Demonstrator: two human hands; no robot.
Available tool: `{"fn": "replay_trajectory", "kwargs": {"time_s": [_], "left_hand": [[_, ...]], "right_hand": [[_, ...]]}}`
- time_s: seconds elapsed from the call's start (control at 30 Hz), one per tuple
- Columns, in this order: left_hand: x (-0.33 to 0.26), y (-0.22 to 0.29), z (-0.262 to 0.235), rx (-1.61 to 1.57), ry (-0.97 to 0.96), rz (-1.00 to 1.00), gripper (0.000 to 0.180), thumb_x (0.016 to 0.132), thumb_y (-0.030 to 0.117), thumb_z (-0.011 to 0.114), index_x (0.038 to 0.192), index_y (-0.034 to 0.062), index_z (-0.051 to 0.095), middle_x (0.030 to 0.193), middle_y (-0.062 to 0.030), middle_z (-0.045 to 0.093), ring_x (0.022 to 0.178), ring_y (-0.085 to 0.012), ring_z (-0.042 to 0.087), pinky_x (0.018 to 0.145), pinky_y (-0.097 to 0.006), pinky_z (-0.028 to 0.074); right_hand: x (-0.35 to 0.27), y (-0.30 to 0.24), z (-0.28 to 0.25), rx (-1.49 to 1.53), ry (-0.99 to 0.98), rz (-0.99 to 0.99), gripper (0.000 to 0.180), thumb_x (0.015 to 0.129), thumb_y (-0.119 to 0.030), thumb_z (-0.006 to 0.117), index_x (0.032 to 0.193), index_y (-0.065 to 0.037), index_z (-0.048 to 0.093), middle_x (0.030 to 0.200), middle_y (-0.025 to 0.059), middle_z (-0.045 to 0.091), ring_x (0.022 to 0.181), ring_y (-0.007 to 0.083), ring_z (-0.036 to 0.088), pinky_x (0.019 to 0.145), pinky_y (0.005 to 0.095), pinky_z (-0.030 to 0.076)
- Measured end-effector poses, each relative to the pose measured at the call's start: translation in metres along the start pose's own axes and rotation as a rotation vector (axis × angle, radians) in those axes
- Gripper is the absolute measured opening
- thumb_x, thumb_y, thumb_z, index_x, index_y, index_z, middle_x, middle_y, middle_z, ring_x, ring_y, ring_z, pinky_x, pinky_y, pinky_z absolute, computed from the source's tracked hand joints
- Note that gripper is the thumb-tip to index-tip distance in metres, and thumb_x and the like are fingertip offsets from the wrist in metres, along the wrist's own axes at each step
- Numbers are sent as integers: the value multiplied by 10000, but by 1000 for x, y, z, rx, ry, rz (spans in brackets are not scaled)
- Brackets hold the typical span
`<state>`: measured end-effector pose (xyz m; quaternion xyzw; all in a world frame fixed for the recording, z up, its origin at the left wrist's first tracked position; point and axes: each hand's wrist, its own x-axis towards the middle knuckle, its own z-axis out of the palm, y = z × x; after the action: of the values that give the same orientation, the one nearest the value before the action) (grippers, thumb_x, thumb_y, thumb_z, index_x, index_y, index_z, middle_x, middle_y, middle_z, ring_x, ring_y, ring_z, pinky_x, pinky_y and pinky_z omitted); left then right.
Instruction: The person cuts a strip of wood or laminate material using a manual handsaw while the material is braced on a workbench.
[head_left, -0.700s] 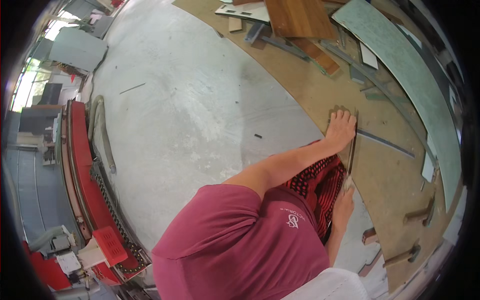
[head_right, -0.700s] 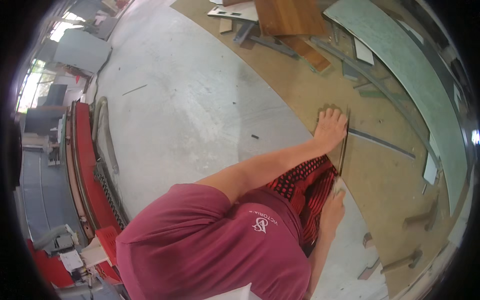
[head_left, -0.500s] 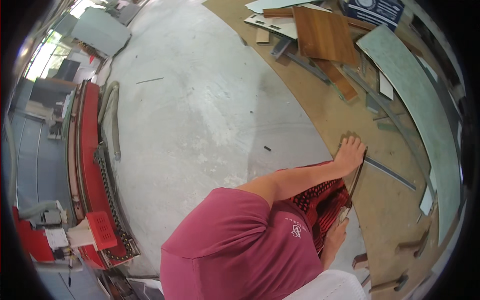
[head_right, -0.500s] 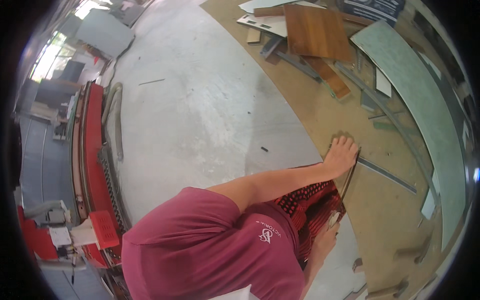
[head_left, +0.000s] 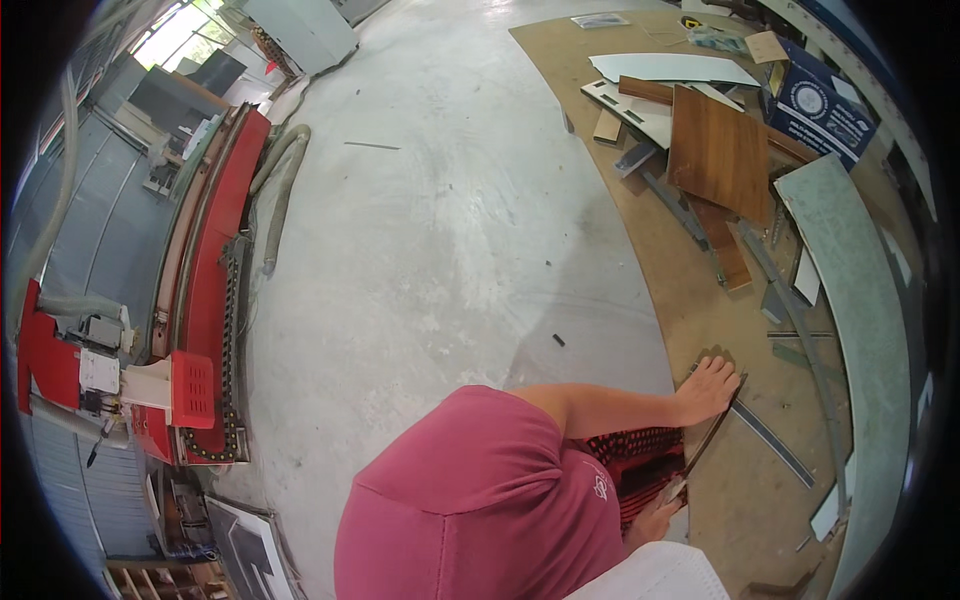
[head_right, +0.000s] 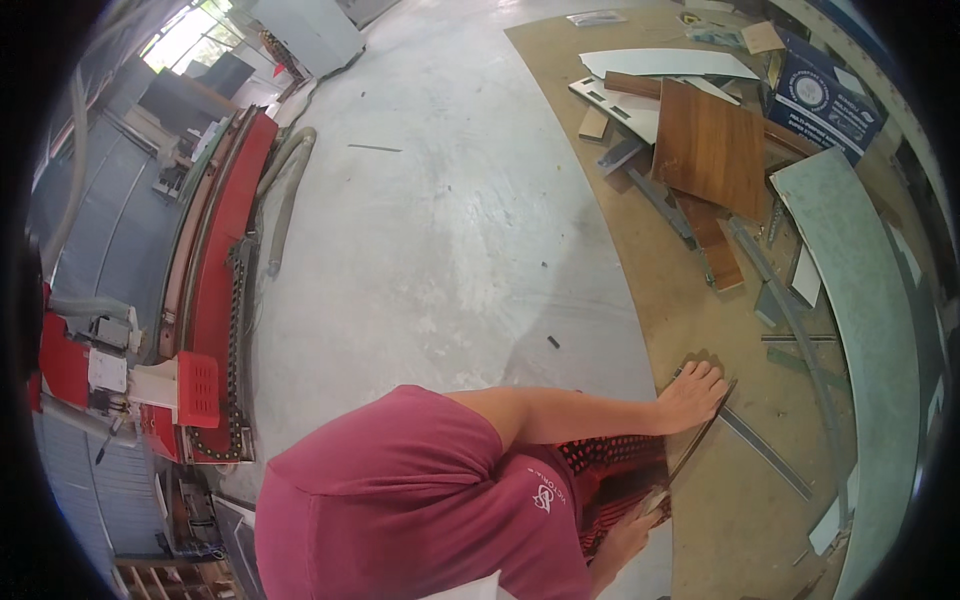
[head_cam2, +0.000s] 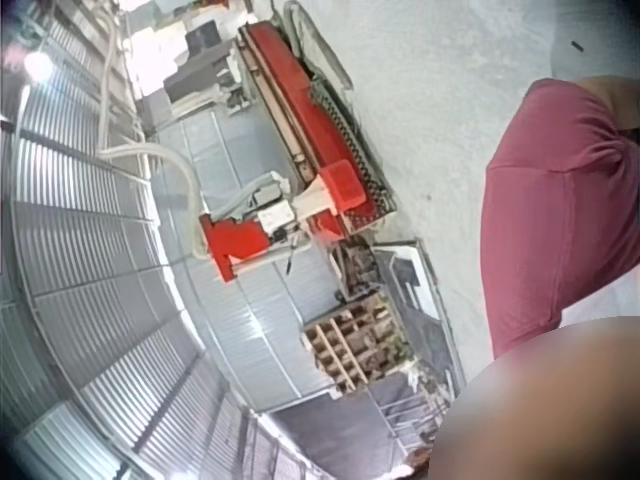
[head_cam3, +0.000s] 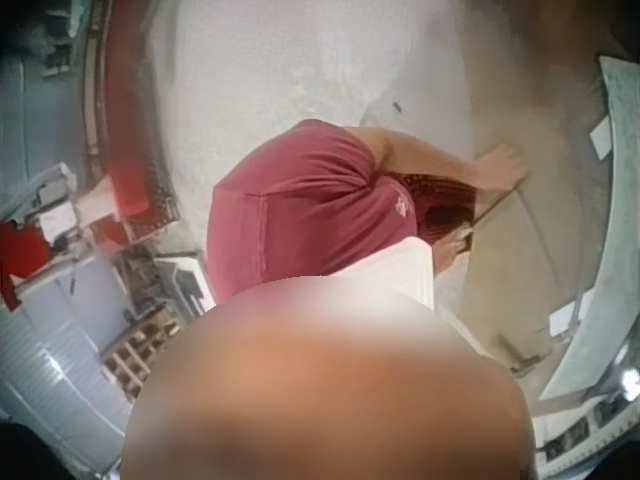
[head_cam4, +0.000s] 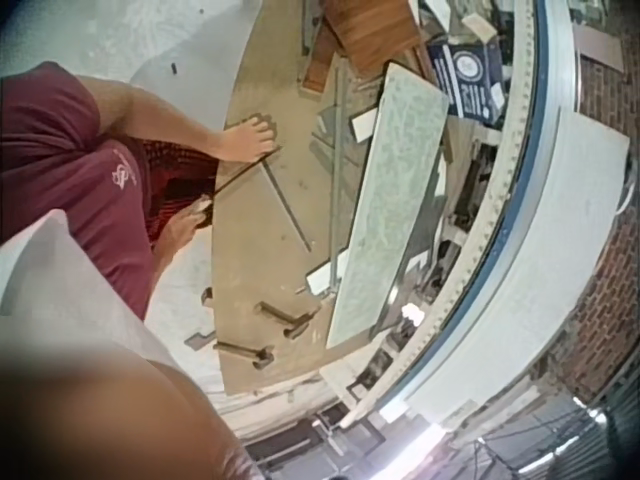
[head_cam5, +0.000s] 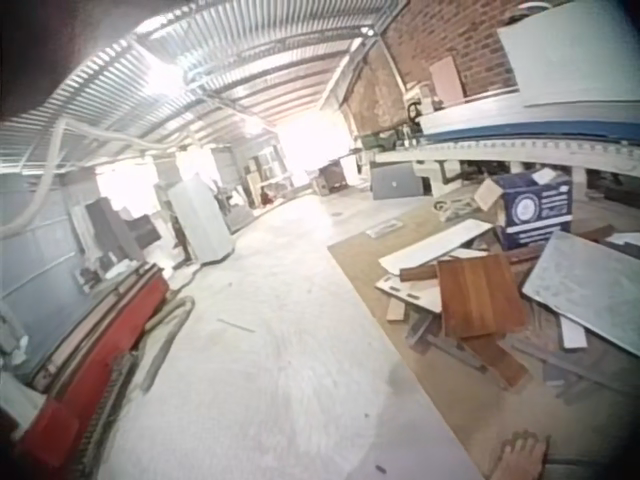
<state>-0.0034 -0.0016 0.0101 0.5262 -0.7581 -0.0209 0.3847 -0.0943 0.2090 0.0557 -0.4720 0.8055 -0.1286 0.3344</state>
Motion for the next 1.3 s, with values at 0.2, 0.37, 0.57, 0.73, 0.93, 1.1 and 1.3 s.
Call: {"fn": "replay_trajectory", "kwargs": {"time_s": [0.2,0.37,0.57,0.73,0.93,1.1,1.3], "left_hand": [[-2,-1,-4,-14,-3,-18,172,740,122,599,865,63,497,885,-110,460,888,-278,451,780,-386,354],[-1,1,-3,-33,-40,2,197,712,134,583,862,45,491,879,-126,457,888,-283,446,787,-388,342],[-1,0,0,-29,-14,15,178,710,122,568,850,43,492,867,-127,459,878,-283,449,785,-384,342],[1,1,-4,-6,-7,8,200,718,124,603,855,48,479,876,-117,447,875,-275,445,781,-379,346],[1,-1,-6,1,4,21,215,706,130,612,856,47,483,882,-119,456,883,-278,450,785,-380,347],[-2,1,-5,-8,-15,11,220,699,129,613,860,47,487,883,-120,457,887,-279,452,783,-377,347],[-1,4,-7,2,7,27,228,687,124,620,861,47,494,876,-119,459,876,-278,455,770,-374,351]], "right_hand": [[11,16,12,55,14,-201,511,985,-388,356,1340,-20,348,1241,330,494,1122,498,472,907,533,405],[38,-10,-1,-69,-18,-199,561,977,-396,378,1332,36,336,1206,358,499,1106,513,481,899,519,411],[2,-22,-5,-131,10,16,519,982,-384,370,1309,19,366,1029,354,584,974,521,541,812,566,428],[-16,-2,-1,-121,-44,19,565,978,-435,354,1319,15,364,1064,365,568,999,522,532,814,568,420],[22,-20,-6,-57,-25,-42,575,983,-440,341,1327,20,360,1100,358,558,1032,517,520,841,551,416],[20,-32,-10,-83,-38,-93,544,990,-409,331,1333,12,357,1110,346,560,1036,509,522,852,547,417],[-18,-17,-5,-132,-59,114,496,991,-375,338,1310,3,372,1076,347,569,1022,513,526,837,560,412]]}}
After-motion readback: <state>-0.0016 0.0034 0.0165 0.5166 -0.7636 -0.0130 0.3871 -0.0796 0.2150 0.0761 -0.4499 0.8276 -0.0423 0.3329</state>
